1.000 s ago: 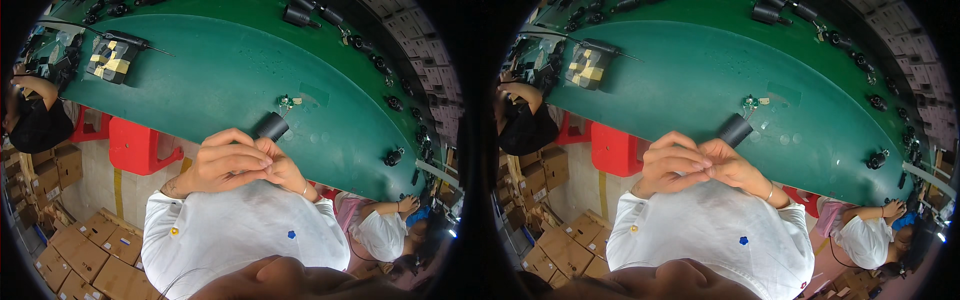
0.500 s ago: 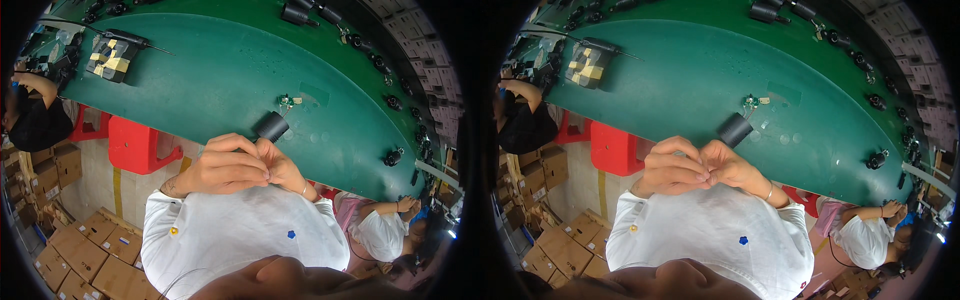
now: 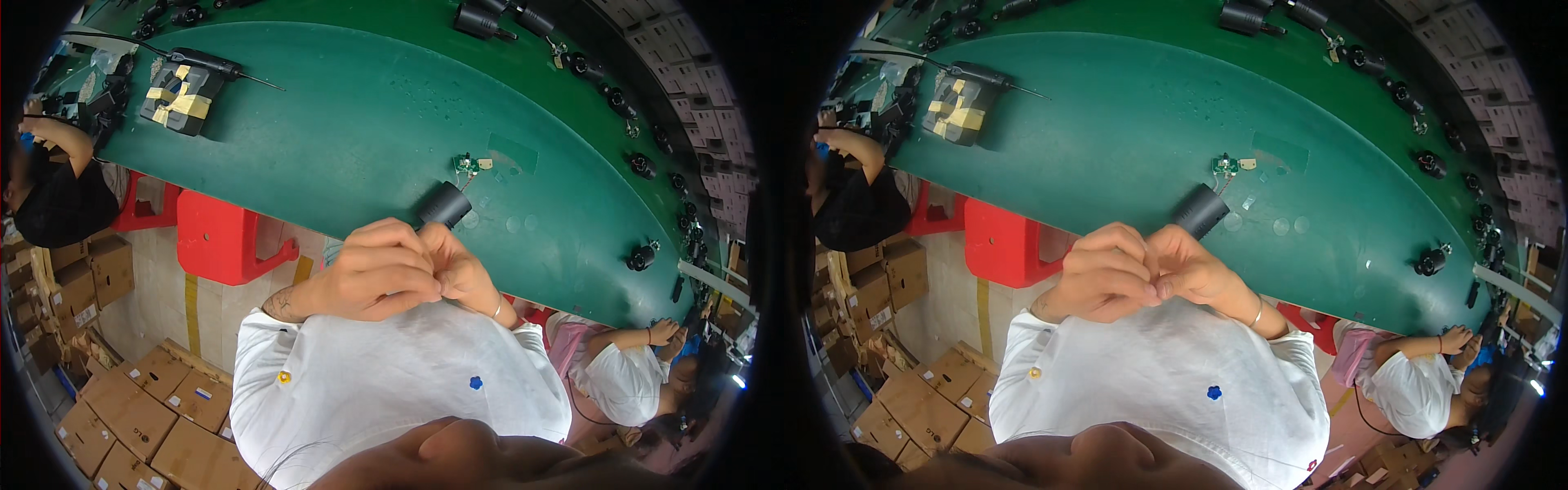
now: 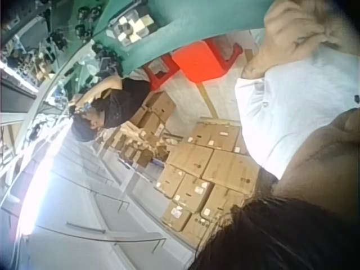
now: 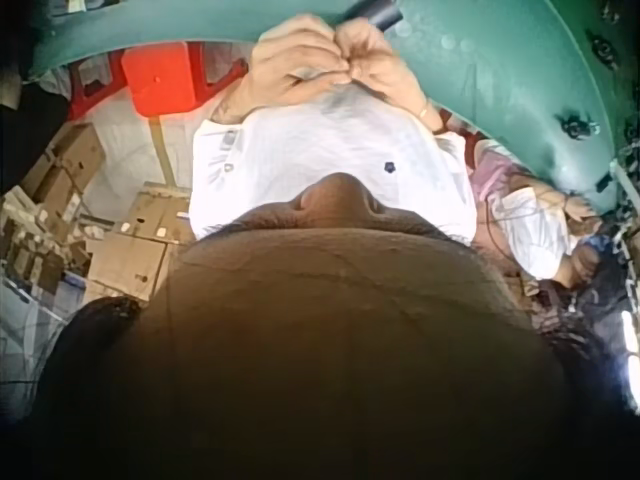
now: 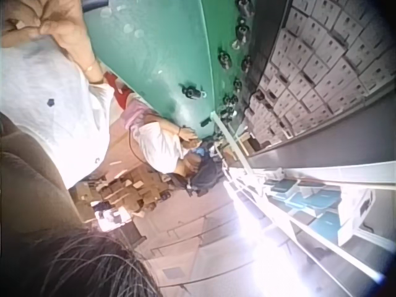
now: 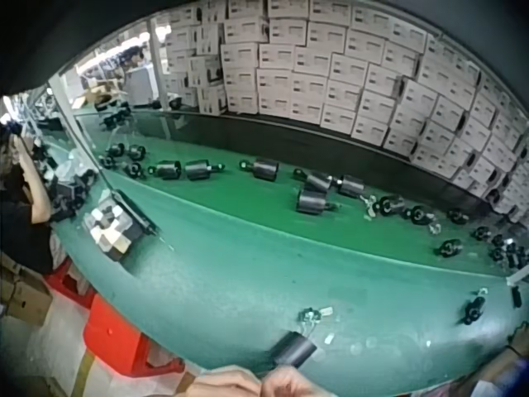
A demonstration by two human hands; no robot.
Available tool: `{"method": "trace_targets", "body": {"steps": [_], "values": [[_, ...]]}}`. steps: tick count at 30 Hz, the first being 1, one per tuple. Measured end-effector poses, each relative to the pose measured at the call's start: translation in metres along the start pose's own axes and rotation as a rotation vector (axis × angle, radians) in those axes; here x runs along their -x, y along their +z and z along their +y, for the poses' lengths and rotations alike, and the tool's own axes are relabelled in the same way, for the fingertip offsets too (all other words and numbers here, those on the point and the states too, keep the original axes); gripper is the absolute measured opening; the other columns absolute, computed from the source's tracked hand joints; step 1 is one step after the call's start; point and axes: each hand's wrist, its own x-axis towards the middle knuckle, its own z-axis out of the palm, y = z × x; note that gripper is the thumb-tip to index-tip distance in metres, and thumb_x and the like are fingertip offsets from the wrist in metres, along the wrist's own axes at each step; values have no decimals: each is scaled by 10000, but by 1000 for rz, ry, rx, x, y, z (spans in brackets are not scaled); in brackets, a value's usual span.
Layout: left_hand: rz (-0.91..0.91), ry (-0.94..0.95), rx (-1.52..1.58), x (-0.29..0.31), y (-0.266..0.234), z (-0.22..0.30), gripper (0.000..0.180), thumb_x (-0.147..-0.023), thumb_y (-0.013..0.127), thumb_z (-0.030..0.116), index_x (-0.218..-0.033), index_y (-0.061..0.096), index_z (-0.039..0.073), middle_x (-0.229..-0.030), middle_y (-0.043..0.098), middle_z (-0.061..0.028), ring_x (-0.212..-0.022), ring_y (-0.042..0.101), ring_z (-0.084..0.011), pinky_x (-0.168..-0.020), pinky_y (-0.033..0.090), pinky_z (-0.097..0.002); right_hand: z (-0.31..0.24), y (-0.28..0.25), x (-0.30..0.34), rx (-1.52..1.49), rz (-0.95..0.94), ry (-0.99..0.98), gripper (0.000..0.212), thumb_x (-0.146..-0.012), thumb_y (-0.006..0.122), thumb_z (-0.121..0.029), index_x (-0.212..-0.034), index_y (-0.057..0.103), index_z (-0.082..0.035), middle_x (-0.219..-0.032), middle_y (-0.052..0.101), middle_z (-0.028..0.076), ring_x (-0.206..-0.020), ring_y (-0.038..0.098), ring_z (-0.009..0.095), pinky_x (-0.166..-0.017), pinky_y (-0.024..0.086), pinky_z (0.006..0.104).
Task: Assembling electronic circuit boards into black cylindrical housings at a factory workbench.
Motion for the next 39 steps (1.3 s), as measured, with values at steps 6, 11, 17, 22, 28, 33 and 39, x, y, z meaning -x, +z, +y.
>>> {"method": "trace_targets", "body": {"steps": [6, 11, 17, 22, 28, 33, 39], "values": [[62, -100, -36, -2, -10, 10, 123, -738, 731, -3, -842, 686, 43, -851, 651, -43, -765, 562, -195, -687, 471, -291, -27, 35, -8, 547, 154, -439, 163, -667, 819, 15, -773, 716, -53, -755, 612, 30, -738, 524, 146, -698, 440, 267], [17, -128, -106, -4, -15, 15, 130, -730, 738, -6, -842, 684, 32, -861, 655, -48, -767, 570, -207, -686, 477, -287, -41, 42, -2, 938, 117, -584, 157, -654, 851, -17, -722, 731, -92, -742, 585, 6, -772, 517, 162, -740, 435, 293], [-57, -130, -194, -8, -18, 21, 123, -733, 749, 12, -836, 686, 36, -856, 659, -51, -772, 580, -205, -688, 481, -290, -48, 48, -2, 1234, 127, -650, 150, -633, 855, -40, -689, 748, -129, -721, 584, -24, -761, 523, 164, -778, 434, 311], [-108, -116, -256, -7, -21, 20, 95, -747, 758, 35, -817, 694, 36, -835, 666, -59, -766, 589, -207, -687, 483, -301, -53, 51, -1, 1329, 144, -642, 145, -630, 848, -51, -687, 756, -147, -698, 579, -38, -769, 532, 167, -813, 428, 342], [-134, -96, -293, -6, -21, 18, 97, -757, 768, 64, -810, 690, 41, -836, 662, -50, -762, 589, -206, -697, 477, -302, -54, 53, 1, 1388, 154, -615, 133, -631, 837, -60, -673, 750, -153, -683, 571, -47, -779, 544, 168, -853, 408, 378], [-153, -86, -340, -7, -21, 18, 96, -759, 766, 64, -808, 687, 42, -837, 660, -48, -761, 590, -206, -702, 475, -301, -55, 54, 1, 1447, 161, -594, 135, -628, 821, -49, -663, 747, -156, -680, 563, -49, -782, 547, 169, -874, 393, 389], [-191, -134, -314, -7, -21, 19, 85, -761, 753, 43, -812, 685, 40, -848, 660, -53, -764, 590, -208, -702, 475, -302, -55, 54, 1, 1477, 167, -595, 139, -628, 801, -35, -659, 747, -159, -677, 554, -54, -783, 545, 169, -887, 382, 393]]}}
